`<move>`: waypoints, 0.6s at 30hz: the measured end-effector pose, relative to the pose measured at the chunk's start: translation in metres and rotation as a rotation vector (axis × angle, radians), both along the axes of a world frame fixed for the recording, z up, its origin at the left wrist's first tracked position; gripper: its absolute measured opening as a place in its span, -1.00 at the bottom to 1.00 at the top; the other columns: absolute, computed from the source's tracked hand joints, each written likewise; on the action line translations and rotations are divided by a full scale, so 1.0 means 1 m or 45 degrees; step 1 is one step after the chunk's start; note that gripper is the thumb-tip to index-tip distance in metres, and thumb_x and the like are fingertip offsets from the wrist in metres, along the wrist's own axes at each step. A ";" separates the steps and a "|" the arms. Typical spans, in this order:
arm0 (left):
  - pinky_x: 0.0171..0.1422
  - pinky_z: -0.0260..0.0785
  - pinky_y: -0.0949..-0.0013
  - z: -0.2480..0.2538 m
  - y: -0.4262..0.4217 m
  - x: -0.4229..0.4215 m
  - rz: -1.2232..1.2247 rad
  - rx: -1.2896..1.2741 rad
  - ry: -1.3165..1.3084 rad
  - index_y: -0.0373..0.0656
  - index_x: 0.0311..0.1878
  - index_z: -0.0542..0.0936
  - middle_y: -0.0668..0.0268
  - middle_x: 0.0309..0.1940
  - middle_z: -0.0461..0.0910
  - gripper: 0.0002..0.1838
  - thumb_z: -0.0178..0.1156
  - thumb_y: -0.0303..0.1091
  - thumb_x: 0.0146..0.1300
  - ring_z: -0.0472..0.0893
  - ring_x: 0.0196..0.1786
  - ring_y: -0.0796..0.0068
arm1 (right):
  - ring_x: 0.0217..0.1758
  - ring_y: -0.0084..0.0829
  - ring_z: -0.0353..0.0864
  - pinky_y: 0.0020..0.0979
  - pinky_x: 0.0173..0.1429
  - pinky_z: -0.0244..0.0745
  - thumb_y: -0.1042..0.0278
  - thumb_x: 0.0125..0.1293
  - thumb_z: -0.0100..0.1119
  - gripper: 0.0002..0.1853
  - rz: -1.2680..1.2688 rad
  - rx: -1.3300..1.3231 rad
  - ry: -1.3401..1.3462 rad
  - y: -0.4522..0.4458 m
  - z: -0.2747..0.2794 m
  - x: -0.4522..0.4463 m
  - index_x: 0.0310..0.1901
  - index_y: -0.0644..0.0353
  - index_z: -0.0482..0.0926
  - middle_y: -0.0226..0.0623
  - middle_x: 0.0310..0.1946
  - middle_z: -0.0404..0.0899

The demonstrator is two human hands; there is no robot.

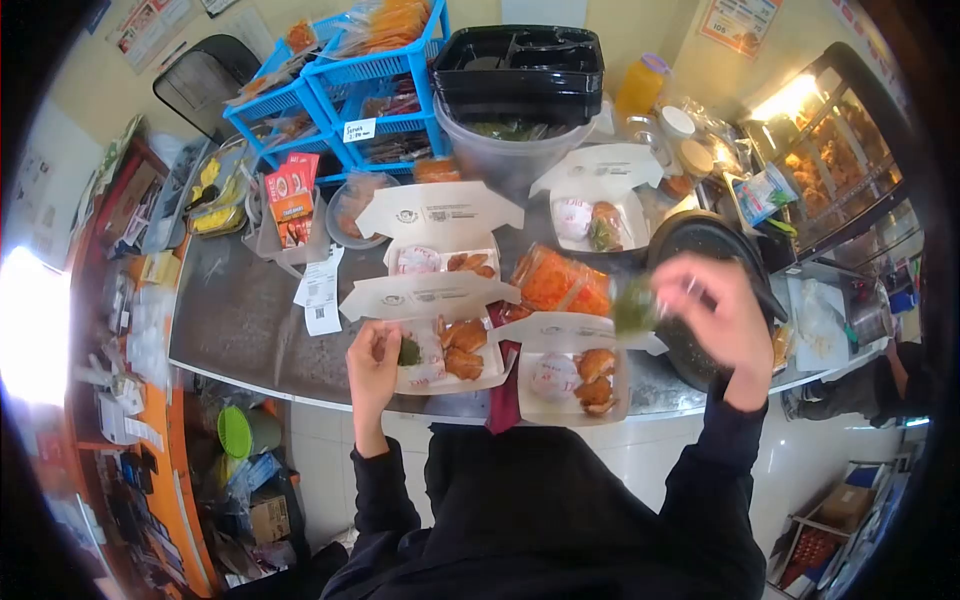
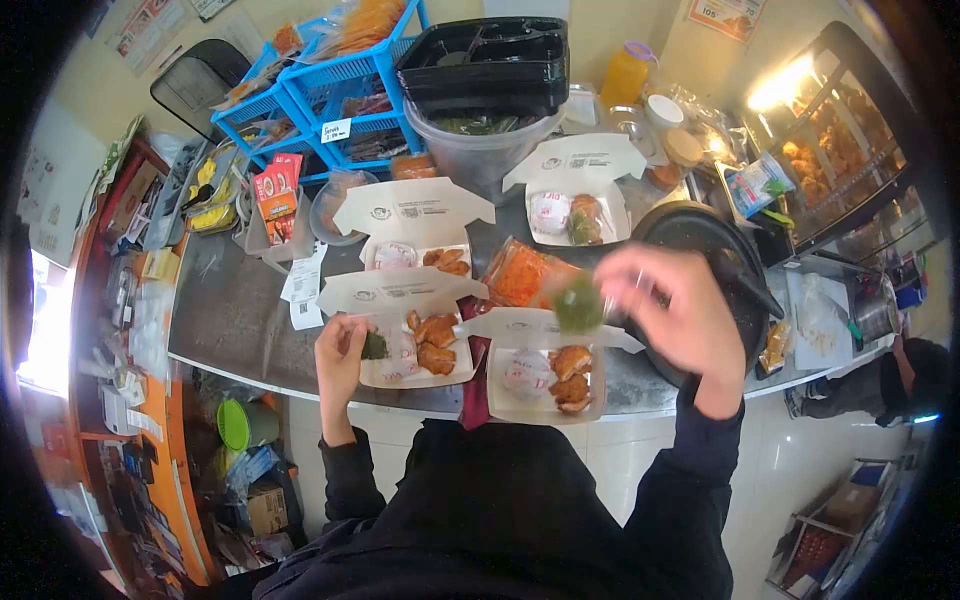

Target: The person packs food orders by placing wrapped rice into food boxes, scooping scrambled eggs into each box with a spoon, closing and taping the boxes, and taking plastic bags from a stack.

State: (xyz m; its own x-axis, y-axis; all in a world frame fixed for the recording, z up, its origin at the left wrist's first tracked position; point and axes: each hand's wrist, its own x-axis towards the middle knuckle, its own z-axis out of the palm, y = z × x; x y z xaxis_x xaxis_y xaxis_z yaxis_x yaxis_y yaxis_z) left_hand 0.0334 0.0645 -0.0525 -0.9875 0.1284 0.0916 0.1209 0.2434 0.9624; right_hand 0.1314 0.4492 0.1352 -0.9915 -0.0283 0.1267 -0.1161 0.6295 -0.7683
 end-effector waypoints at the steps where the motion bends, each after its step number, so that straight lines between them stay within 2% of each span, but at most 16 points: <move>1: -0.11 0.44 0.55 -0.002 0.004 -0.001 0.014 -0.002 0.009 -0.32 -0.15 0.55 0.29 -0.35 0.66 -0.92 0.12 -0.52 0.39 0.60 -0.25 0.65 | -0.35 -0.51 0.66 -0.49 -0.25 0.49 0.41 0.33 0.21 -0.87 0.122 0.035 0.015 -0.006 -0.001 0.012 -0.16 0.25 0.62 -0.29 -0.38 0.68; 3: -0.13 0.44 0.48 -0.006 0.011 -0.004 0.037 0.013 0.065 -0.30 -0.13 0.56 0.29 -0.29 0.66 -0.92 0.14 -0.52 0.37 0.60 -0.23 0.58 | -0.37 -0.38 0.68 -0.43 -0.26 0.51 0.38 0.32 0.22 -0.87 0.154 -0.032 -0.144 -0.020 -0.020 0.025 -0.17 0.22 0.62 -0.23 -0.36 0.68; 5: -0.10 0.46 0.37 -0.025 0.013 -0.012 0.072 -0.028 0.204 -0.27 -0.10 0.57 0.25 -0.26 0.66 -0.88 0.16 -0.52 0.33 0.63 -0.21 0.43 | -0.42 -0.27 0.66 -0.38 -0.28 0.52 0.36 0.31 0.23 -0.86 0.115 -0.009 -0.102 -0.039 -0.057 0.026 -0.16 0.20 0.62 -0.22 -0.39 0.65; 6: -0.07 0.45 0.30 -0.028 0.012 -0.011 0.067 -0.286 0.334 -0.26 -0.08 0.58 0.21 -0.23 0.65 -0.85 0.17 -0.52 0.30 0.63 -0.17 0.33 | -0.30 -0.24 0.64 -0.35 -0.22 0.53 0.35 0.27 0.26 -0.85 -0.027 0.005 -0.142 -0.053 -0.078 0.026 -0.15 0.14 0.64 -0.28 -0.34 0.63; 8: -0.01 0.44 0.17 -0.031 0.015 -0.014 0.050 -0.793 0.603 -0.23 -0.04 0.59 0.13 -0.18 0.64 -0.78 0.19 -0.51 0.25 0.62 -0.10 0.12 | -0.12 -0.24 0.60 -0.30 -0.12 0.53 0.35 0.20 0.28 -0.78 -0.089 0.529 0.191 -0.064 -0.149 0.032 -0.10 0.06 0.65 -0.36 -0.24 0.61; 11: 0.05 0.39 0.06 -0.033 0.020 -0.006 0.095 -0.762 0.511 -0.21 0.00 0.61 0.06 -0.13 0.61 -0.72 0.20 -0.48 0.19 0.57 -0.03 -0.06 | -0.09 -0.20 0.57 -0.20 -0.10 0.50 0.38 0.15 0.31 -0.68 -0.116 0.619 0.134 -0.070 -0.191 0.045 -0.02 0.01 0.63 -0.34 -0.24 0.56; 12: 0.06 0.39 0.07 -0.028 0.023 -0.004 0.099 -0.764 0.531 -0.22 0.00 0.61 0.05 -0.12 0.62 -0.73 0.18 -0.49 0.21 0.57 -0.04 -0.06 | -0.02 -0.19 0.57 -0.20 -0.04 0.50 0.38 0.16 0.30 -0.64 -0.098 0.660 0.055 -0.068 -0.194 0.049 0.04 0.01 0.60 -0.36 -0.18 0.58; 15: 0.09 0.40 0.11 -0.004 0.023 0.003 0.142 -0.747 0.572 -0.24 -0.01 0.60 0.05 -0.11 0.62 -0.76 0.13 -0.51 0.27 0.59 -0.04 -0.03 | -0.05 -0.22 0.61 -0.23 -0.09 0.55 0.43 0.13 0.31 -0.67 -0.146 0.503 0.131 -0.068 -0.153 0.043 -0.02 0.06 0.62 -0.36 -0.19 0.60; 18: 0.14 0.37 0.14 0.012 0.014 0.004 0.255 -0.629 0.574 -0.25 -0.03 0.60 0.07 -0.08 0.61 -0.79 0.11 -0.50 0.30 0.58 0.00 0.04 | -0.20 -0.24 0.64 -0.32 -0.18 0.54 0.51 0.18 0.29 -0.75 -0.283 0.241 0.267 -0.065 -0.111 0.029 -0.08 0.13 0.64 -0.30 -0.28 0.63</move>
